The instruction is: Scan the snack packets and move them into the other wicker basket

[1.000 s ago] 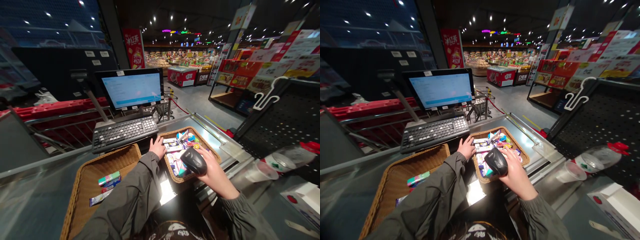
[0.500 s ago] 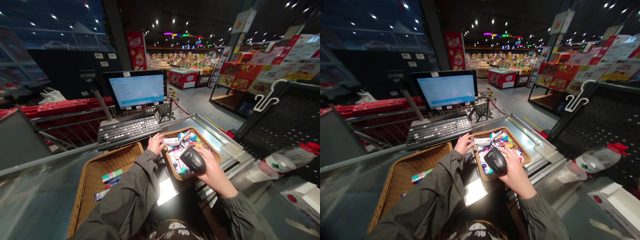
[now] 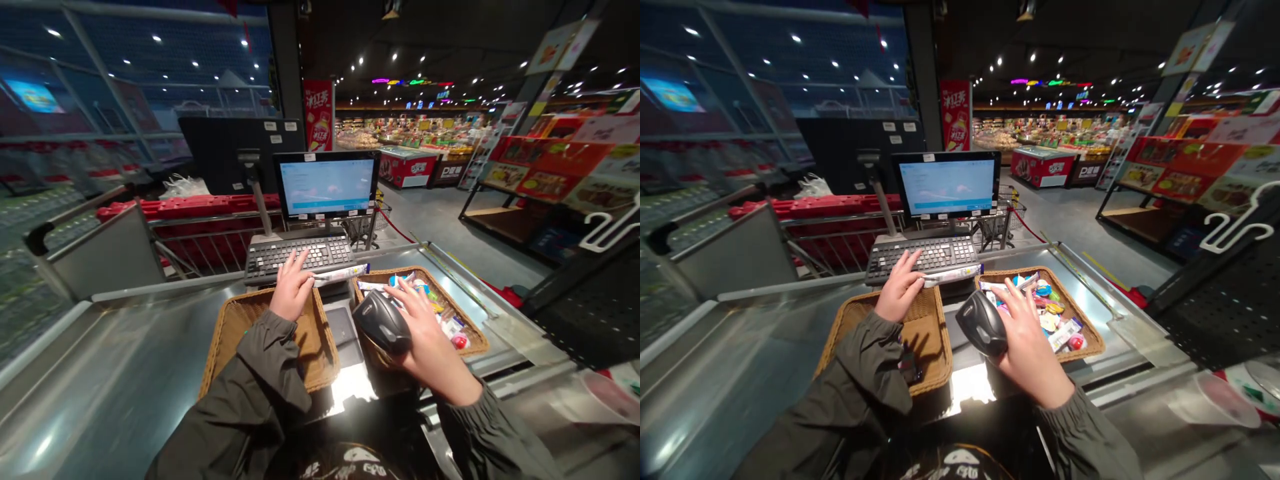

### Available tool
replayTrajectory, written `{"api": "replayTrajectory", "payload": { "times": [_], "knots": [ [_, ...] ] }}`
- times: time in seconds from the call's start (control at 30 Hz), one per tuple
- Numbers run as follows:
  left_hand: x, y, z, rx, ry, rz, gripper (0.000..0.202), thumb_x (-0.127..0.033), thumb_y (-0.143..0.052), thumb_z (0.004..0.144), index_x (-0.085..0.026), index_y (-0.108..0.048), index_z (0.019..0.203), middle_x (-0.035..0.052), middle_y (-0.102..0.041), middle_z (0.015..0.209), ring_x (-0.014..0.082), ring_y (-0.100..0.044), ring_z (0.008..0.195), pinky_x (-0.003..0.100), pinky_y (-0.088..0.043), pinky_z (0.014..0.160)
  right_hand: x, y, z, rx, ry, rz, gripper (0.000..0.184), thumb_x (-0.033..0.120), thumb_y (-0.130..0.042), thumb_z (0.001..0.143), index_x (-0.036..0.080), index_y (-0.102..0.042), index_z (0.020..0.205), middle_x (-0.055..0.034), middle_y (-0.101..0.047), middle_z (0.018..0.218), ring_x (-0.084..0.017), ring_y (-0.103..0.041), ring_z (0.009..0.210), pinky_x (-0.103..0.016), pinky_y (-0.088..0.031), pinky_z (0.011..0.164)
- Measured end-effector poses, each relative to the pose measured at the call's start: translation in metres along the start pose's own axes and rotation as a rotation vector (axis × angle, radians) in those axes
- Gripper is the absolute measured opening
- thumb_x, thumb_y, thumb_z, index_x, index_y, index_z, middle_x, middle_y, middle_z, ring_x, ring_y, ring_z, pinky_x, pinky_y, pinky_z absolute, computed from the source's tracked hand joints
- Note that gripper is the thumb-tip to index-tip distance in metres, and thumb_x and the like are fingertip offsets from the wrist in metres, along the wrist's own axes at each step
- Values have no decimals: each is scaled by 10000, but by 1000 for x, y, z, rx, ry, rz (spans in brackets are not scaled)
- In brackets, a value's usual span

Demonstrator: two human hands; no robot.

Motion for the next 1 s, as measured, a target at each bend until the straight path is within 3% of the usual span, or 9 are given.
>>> {"api": "replayTrajectory", "payload": {
  "times": [0.4,0.73,1.0],
  "knots": [
    [34,53,-58,-55,127,56,326,-293,-369,939,-202,-679,900,45,-361,1557,271,-184,1489,580,-245,1160,80,-31,36,110,237,81,387,187,-556,778,148,-605,1160,-184,-445,1458,-376,-203,1469,-682,-169,1155],
    [63,80,-95,-96,213,41,303,-280,-391,919,-200,-680,877,52,-365,1554,285,-178,1489,604,-215,1161,116,-50,49,147,328,106,424,169,-572,755,141,-601,1177,-186,-460,1446,-366,-210,1470,-678,-165,1153],
    [81,91,-108,-117,253,33,300,-288,-389,925,-203,-673,883,58,-374,1550,283,-188,1486,622,-188,1158,127,-64,54,164,361,114,429,172,-553,751,150,-599,1177,-174,-474,1432,-354,-210,1470,-674,-162,1152]
  ]
}}
Point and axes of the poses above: each hand's wrist, its own z-axis towards the middle knuckle, its own y-axis out of the back of the hand, x = y × z, the point moved 8 cm from there along z, towards the middle knuckle
